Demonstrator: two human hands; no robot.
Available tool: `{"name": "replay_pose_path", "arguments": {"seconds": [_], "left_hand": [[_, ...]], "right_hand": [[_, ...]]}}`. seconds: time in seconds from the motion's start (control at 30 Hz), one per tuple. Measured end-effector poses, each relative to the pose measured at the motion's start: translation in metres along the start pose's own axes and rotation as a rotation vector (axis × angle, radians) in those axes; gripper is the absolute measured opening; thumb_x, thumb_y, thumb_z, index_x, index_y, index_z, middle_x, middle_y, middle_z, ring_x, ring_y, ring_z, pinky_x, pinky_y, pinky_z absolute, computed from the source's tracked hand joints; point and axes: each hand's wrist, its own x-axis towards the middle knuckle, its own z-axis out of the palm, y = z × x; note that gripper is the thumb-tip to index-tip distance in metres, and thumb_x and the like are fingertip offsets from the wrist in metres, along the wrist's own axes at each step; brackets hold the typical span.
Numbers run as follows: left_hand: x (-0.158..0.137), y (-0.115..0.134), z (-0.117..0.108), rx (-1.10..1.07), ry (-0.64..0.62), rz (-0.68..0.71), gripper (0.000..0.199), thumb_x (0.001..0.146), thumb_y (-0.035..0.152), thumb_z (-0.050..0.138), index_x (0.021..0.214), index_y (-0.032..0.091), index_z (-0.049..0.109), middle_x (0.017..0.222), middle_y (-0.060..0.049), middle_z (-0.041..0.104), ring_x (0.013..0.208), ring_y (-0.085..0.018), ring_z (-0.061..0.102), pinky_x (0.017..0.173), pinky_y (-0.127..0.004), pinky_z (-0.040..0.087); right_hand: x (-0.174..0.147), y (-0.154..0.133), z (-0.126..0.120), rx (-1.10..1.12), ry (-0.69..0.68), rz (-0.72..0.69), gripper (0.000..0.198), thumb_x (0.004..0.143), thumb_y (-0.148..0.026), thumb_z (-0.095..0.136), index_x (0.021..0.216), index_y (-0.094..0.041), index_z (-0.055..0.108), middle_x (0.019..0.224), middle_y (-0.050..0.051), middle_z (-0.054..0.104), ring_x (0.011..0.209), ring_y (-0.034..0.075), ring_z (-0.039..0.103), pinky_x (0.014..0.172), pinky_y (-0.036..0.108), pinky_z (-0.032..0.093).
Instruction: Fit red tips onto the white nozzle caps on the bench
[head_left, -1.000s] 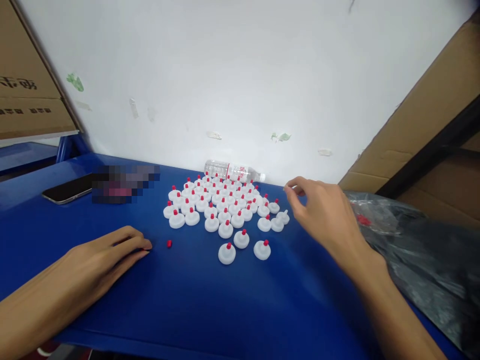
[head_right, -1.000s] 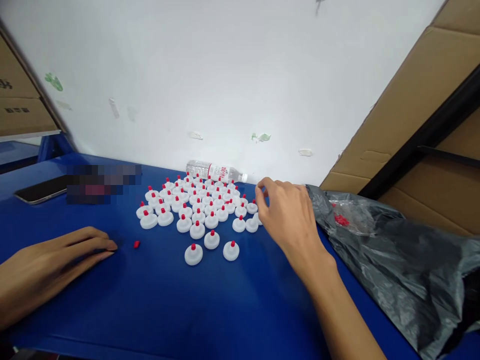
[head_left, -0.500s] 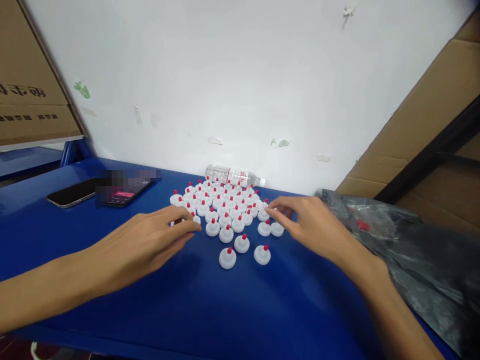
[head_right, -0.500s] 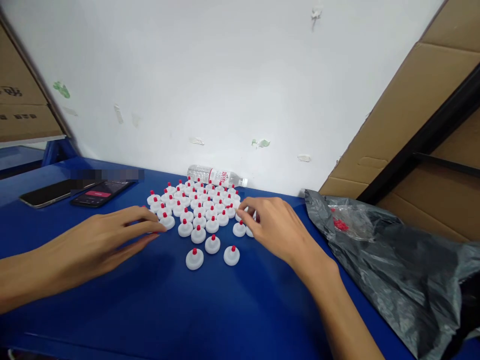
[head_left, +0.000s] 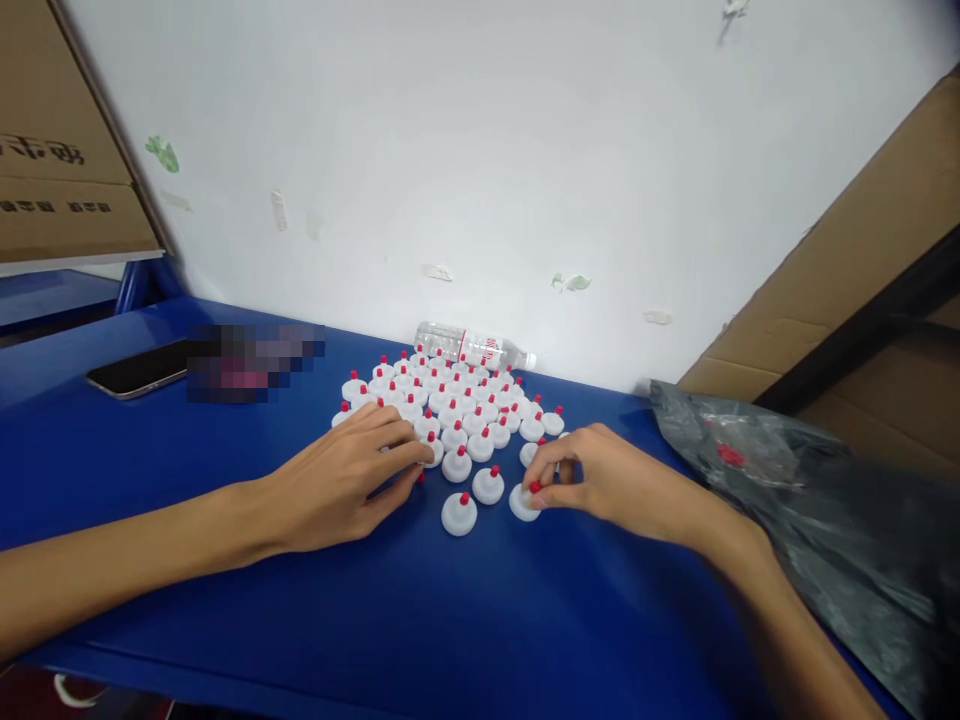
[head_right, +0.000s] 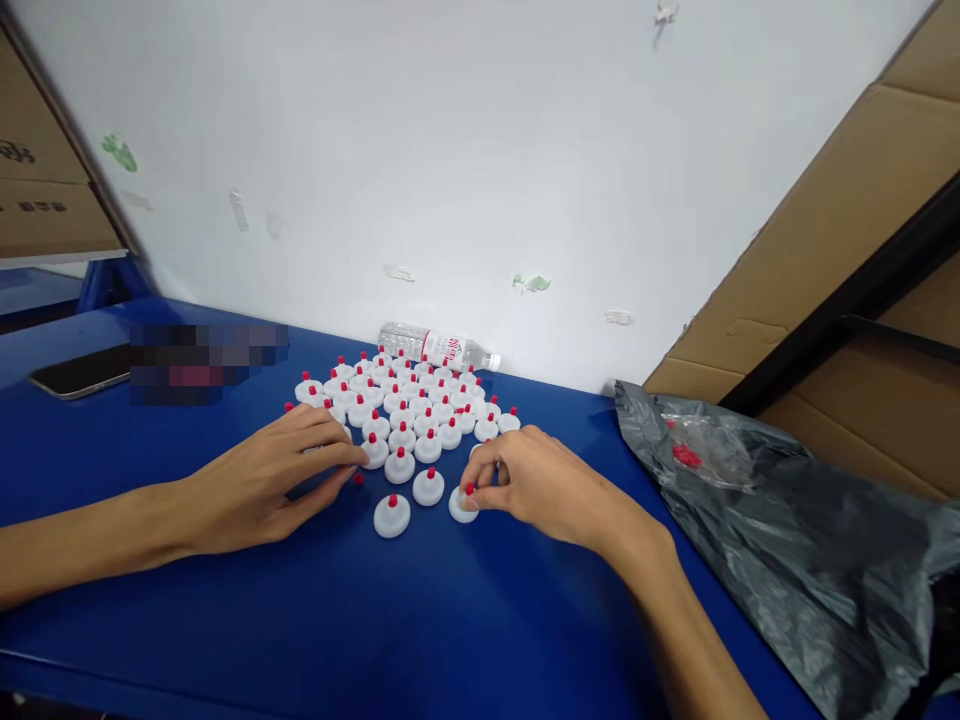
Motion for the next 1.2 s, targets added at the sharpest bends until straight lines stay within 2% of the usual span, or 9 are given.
{"name": "replay_pose_path", "arguments": {"seconds": [0.07, 0.2, 0.3, 0.43, 0.53, 0.63, 0.87, 1.07, 1.2], "left_hand": [[-0.001, 0.001, -0.001, -0.031, 0.053, 0.014, 0.020, 0.101, 0.011, 0.048, 0.110, 0.017, 0.066, 0.090, -0.004, 0.064, 0.084, -0.019, 0.053, 0.081, -0.034, 0.041], [0.001, 0.007, -0.005, -0.052, 0.179, 0.030, 0.019, 0.098, 0.007, 0.050, 0.108, 0.016, 0.064, 0.087, -0.003, 0.063, 0.080, -0.018, 0.050, 0.078, -0.034, 0.039], [0.002, 0.012, -0.007, -0.063, 0.242, 0.007, 0.017, 0.096, 0.009, 0.052, 0.106, 0.016, 0.063, 0.085, -0.002, 0.063, 0.080, -0.018, 0.050, 0.078, -0.035, 0.038], [0.001, 0.018, -0.008, -0.062, 0.247, 0.057, 0.008, 0.097, 0.019, 0.056, 0.102, 0.016, 0.061, 0.082, -0.002, 0.060, 0.077, -0.019, 0.048, 0.074, -0.035, 0.036], [0.002, 0.021, -0.009, -0.040, 0.232, 0.107, 0.014, 0.097, 0.029, 0.061, 0.102, 0.016, 0.062, 0.081, -0.003, 0.059, 0.076, -0.019, 0.047, 0.071, -0.034, 0.036], [0.003, 0.023, -0.007, -0.046, 0.214, 0.135, 0.016, 0.099, 0.032, 0.063, 0.102, 0.017, 0.063, 0.081, -0.003, 0.060, 0.077, -0.020, 0.049, 0.071, -0.034, 0.038], [0.001, 0.027, -0.006, -0.033, 0.225, 0.154, 0.013, 0.098, 0.010, 0.052, 0.089, 0.017, 0.058, 0.077, -0.004, 0.061, 0.072, -0.019, 0.051, 0.069, -0.035, 0.038], [0.001, 0.026, -0.006, -0.041, 0.287, 0.126, 0.002, 0.096, 0.015, 0.059, 0.096, 0.016, 0.058, 0.076, -0.003, 0.059, 0.070, -0.018, 0.050, 0.065, -0.033, 0.038], [0.002, 0.025, -0.004, -0.035, 0.286, 0.165, 0.013, 0.102, 0.020, 0.056, 0.089, 0.018, 0.052, 0.074, -0.002, 0.056, 0.067, -0.017, 0.046, 0.062, -0.032, 0.037]], "right_hand": [[0.001, -0.001, 0.000, -0.011, 0.084, -0.052, 0.014, 0.093, -0.037, 0.072, 0.088, -0.026, 0.079, 0.076, -0.003, 0.074, 0.065, 0.013, 0.065, 0.060, 0.025, 0.046], [0.001, -0.011, 0.004, 0.007, 0.478, -0.234, 0.011, 0.098, -0.034, 0.067, 0.096, -0.024, 0.070, 0.103, 0.002, 0.077, 0.081, 0.013, 0.069, 0.061, 0.023, 0.051], [0.004, -0.020, 0.017, -0.188, 0.650, -0.390, 0.007, 0.100, -0.026, 0.063, 0.104, -0.021, 0.064, 0.122, 0.006, 0.075, 0.073, 0.010, 0.069, 0.056, 0.022, 0.051], [0.010, -0.034, 0.038, -0.481, 0.746, -0.627, 0.006, 0.097, -0.013, 0.063, 0.101, -0.016, 0.067, 0.113, 0.010, 0.077, 0.097, 0.020, 0.074, 0.077, 0.031, 0.060], [0.013, -0.046, 0.048, -0.582, 0.844, -0.726, 0.009, 0.095, -0.009, 0.065, 0.100, -0.013, 0.071, 0.103, 0.011, 0.078, 0.090, 0.022, 0.072, 0.080, 0.035, 0.060], [0.015, -0.054, 0.054, -0.602, 0.887, -0.758, 0.011, 0.097, -0.009, 0.063, 0.098, -0.013, 0.073, 0.100, 0.011, 0.078, 0.086, 0.019, 0.071, 0.077, 0.032, 0.059], [0.016, -0.058, 0.057, -0.622, 0.835, -0.805, 0.016, 0.099, -0.010, 0.061, 0.098, -0.011, 0.076, 0.099, 0.011, 0.079, 0.083, 0.018, 0.070, 0.078, 0.030, 0.059], [0.014, -0.058, 0.054, -0.582, 0.812, -0.806, 0.019, 0.098, -0.007, 0.061, 0.109, -0.005, 0.076, 0.108, 0.013, 0.080, 0.085, 0.020, 0.072, 0.080, 0.032, 0.059], [0.016, -0.059, 0.057, -0.585, 0.813, -0.820, 0.015, 0.097, -0.011, 0.064, 0.104, -0.008, 0.077, 0.107, 0.011, 0.080, 0.083, 0.019, 0.072, 0.071, 0.031, 0.057]]}}
